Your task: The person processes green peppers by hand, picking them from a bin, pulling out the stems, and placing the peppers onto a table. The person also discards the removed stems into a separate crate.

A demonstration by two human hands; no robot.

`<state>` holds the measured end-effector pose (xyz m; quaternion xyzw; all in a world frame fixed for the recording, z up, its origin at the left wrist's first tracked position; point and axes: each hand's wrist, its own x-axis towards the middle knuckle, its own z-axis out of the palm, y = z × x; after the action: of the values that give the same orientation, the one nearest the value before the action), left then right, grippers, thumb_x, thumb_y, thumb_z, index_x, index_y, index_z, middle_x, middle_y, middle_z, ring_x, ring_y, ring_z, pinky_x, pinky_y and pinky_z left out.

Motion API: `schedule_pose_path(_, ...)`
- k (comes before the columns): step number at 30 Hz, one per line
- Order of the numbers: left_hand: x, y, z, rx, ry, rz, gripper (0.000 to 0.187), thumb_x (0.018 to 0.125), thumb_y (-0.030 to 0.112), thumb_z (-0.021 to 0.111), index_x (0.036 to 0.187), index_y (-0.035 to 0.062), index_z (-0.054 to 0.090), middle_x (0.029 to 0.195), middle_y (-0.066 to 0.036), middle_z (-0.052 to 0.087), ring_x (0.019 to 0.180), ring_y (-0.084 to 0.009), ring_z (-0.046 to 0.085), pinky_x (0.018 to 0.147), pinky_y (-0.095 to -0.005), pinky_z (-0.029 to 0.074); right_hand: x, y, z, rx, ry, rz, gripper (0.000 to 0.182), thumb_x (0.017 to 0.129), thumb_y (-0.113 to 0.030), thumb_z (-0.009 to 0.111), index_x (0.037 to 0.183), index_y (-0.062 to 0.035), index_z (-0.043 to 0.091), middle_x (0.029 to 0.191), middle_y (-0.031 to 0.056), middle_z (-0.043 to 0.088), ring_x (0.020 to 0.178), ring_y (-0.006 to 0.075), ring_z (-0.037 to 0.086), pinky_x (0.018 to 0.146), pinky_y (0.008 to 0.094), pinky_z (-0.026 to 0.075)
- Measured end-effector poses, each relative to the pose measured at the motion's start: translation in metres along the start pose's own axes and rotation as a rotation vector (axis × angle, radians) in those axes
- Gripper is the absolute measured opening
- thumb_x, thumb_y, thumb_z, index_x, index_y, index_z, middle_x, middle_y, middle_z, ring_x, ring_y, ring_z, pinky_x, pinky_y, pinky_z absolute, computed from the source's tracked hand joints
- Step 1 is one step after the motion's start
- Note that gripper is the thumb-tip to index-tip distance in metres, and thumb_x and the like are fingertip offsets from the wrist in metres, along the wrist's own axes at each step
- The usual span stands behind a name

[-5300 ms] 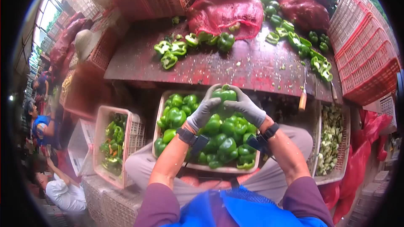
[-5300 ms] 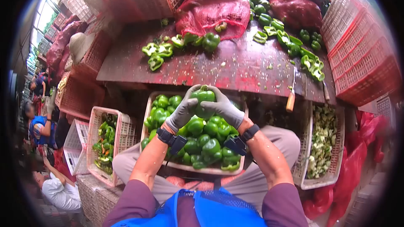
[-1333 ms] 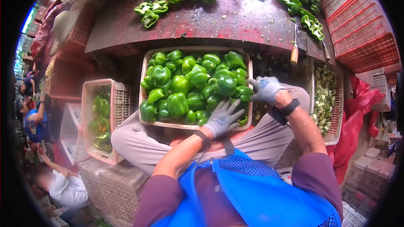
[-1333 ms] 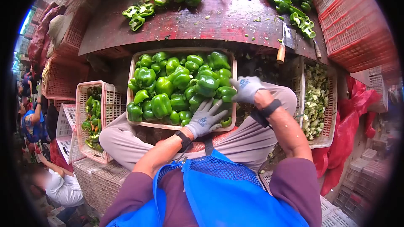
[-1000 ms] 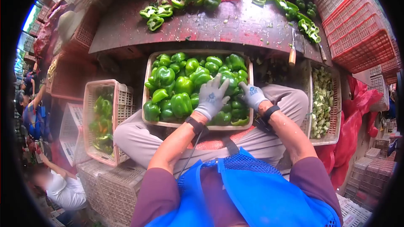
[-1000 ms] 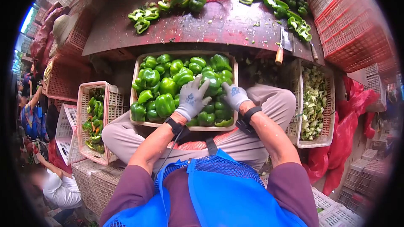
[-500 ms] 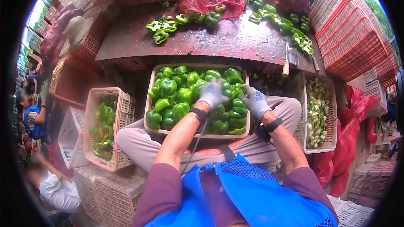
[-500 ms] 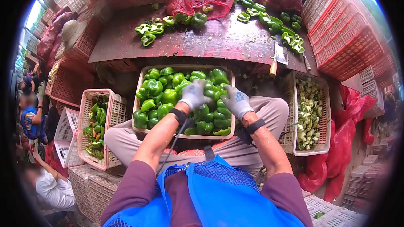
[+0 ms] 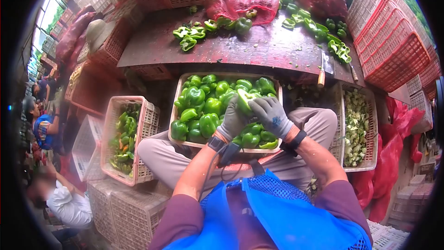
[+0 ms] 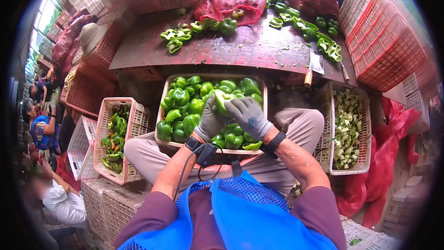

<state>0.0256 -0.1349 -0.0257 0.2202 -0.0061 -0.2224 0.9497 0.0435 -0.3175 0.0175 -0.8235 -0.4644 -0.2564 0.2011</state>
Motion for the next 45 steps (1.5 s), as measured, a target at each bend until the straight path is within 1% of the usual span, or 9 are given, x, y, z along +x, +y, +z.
schedule_pose_path(14, -0.031, -0.03, -0.026, 0.332, 0.397, 0.195, 0.026, 0.092, 0.022, 0.063, 0.114, 0.0107, 0.057, 0.1, 0.0, 0.058, 0.086, -0.0096, 0.056, 0.072, -0.0262, 0.049, -0.006, -0.022, 0.034, 0.406, -0.158, 0.243, 0.025, 0.077, -0.009, 0.064, 0.101, -0.0046, 0.063, 0.087, 0.0168, 0.063, 0.085, 0.0383, 0.059, 0.075, 0.0448, 0.049)
schedule_pose_path(18, -0.044, -0.001, -0.002, 0.646, 0.592, 0.208, 0.048, 0.084, 0.026, 0.072, 0.125, 0.0092, 0.053, 0.101, -0.003, 0.062, 0.093, -0.0158, 0.062, 0.08, -0.0303, 0.054, -0.002, -0.01, 0.018, 0.858, -0.189, 0.654, 0.024, 0.096, -0.015, 0.061, 0.116, -0.0015, 0.065, 0.097, 0.0126, 0.07, 0.09, 0.0177, 0.068, 0.077, 0.0309, 0.052)
schedule_pose_path(22, -0.057, 0.035, -0.01, 2.107, 0.495, 0.438, 0.069, 0.076, 0.038, 0.078, 0.132, 0.0095, 0.049, 0.12, -0.016, 0.058, 0.106, -0.0307, 0.061, 0.09, -0.0405, 0.05, -0.005, 0.032, -0.044, 0.532, 0.104, 0.666, 0.023, 0.095, -0.012, 0.064, 0.115, -0.0006, 0.065, 0.097, 0.0123, 0.07, 0.087, 0.017, 0.067, 0.078, 0.0301, 0.053)
schedule_pose_path(24, -0.056, 0.027, 0.0, 2.271, 0.357, -0.029, 0.073, 0.075, 0.041, 0.078, 0.137, 0.0149, 0.049, 0.13, -0.018, 0.052, 0.118, -0.0357, 0.053, 0.098, -0.0442, 0.044, -0.024, 0.055, -0.072, 0.426, 0.176, 0.732, 0.025, 0.095, -0.012, 0.064, 0.117, -0.0006, 0.064, 0.1, 0.012, 0.071, 0.088, 0.0165, 0.067, 0.079, 0.03, 0.053)
schedule_pose_path(26, -0.06, 0.004, -0.021, 2.542, 0.049, -0.086, 0.072, 0.08, 0.045, 0.072, 0.143, 0.0218, 0.045, 0.139, -0.019, 0.047, 0.125, -0.0402, 0.046, 0.102, -0.049, 0.04, -0.045, 0.077, -0.099, 0.341, 0.206, 0.806, 0.026, 0.096, -0.013, 0.061, 0.119, -0.0003, 0.064, 0.105, 0.0125, 0.07, 0.093, 0.0177, 0.066, 0.083, 0.0306, 0.052)
schedule_pose_path(32, -0.052, -0.014, -0.045, 2.567, 0.11, 0.05, 0.069, 0.085, 0.047, 0.065, 0.148, 0.0293, 0.041, 0.153, -0.017, 0.034, 0.134, -0.0467, 0.036, 0.112, -0.0601, 0.026, -0.159, 0.123, -0.165, -0.244, 0.112, 1.077, 0.031, 0.096, -0.011, 0.052, 0.124, -0.0001, 0.059, 0.12, 0.0179, 0.063, 0.111, 0.0283, 0.06, 0.096, 0.036, 0.046)
schedule_pose_path(39, -0.038, -0.016, -0.052, 2.518, 0.083, -0.104, 0.07, 0.085, 0.05, 0.064, 0.148, 0.0299, 0.04, 0.157, -0.018, 0.028, 0.132, -0.0484, 0.037, 0.111, -0.0609, 0.025, -0.357, 0.234, -0.181, -0.684, -0.5, 1.45, 0.04, 0.092, -0.014, 0.055, 0.13, -0.0019, 0.056, 0.137, 0.0229, 0.053, 0.132, 0.0356, 0.047, 0.112, 0.0408, 0.036)
schedule_pose_path(40, -0.035, -0.015, -0.051, 2.511, 0.071, -0.144, 0.07, 0.086, 0.051, 0.063, 0.148, 0.0297, 0.04, 0.157, -0.018, 0.027, 0.132, -0.0484, 0.037, 0.111, -0.0609, 0.025, -0.333, 0.24, -0.179, -0.741, -0.746, 1.429, 0.042, 0.091, -0.017, 0.057, 0.13, -0.0026, 0.056, 0.136, 0.0225, 0.054, 0.13, 0.0361, 0.048, 0.11, 0.0411, 0.038)
schedule_pose_path(45, -0.03, -0.018, -0.058, 2.538, 0.066, -0.12, 0.067, 0.086, 0.05, 0.063, 0.147, 0.0329, 0.041, 0.156, -0.016, 0.03, 0.128, -0.0467, 0.041, 0.111, -0.061, 0.023, -0.08, 0.275, -0.1, -0.23, -0.25, 0.903, 0.056, 0.085, -0.03, 0.065, 0.134, -0.006, 0.052, 0.132, 0.0232, 0.056, 0.123, 0.0383, 0.054, 0.102, 0.0434, 0.044)
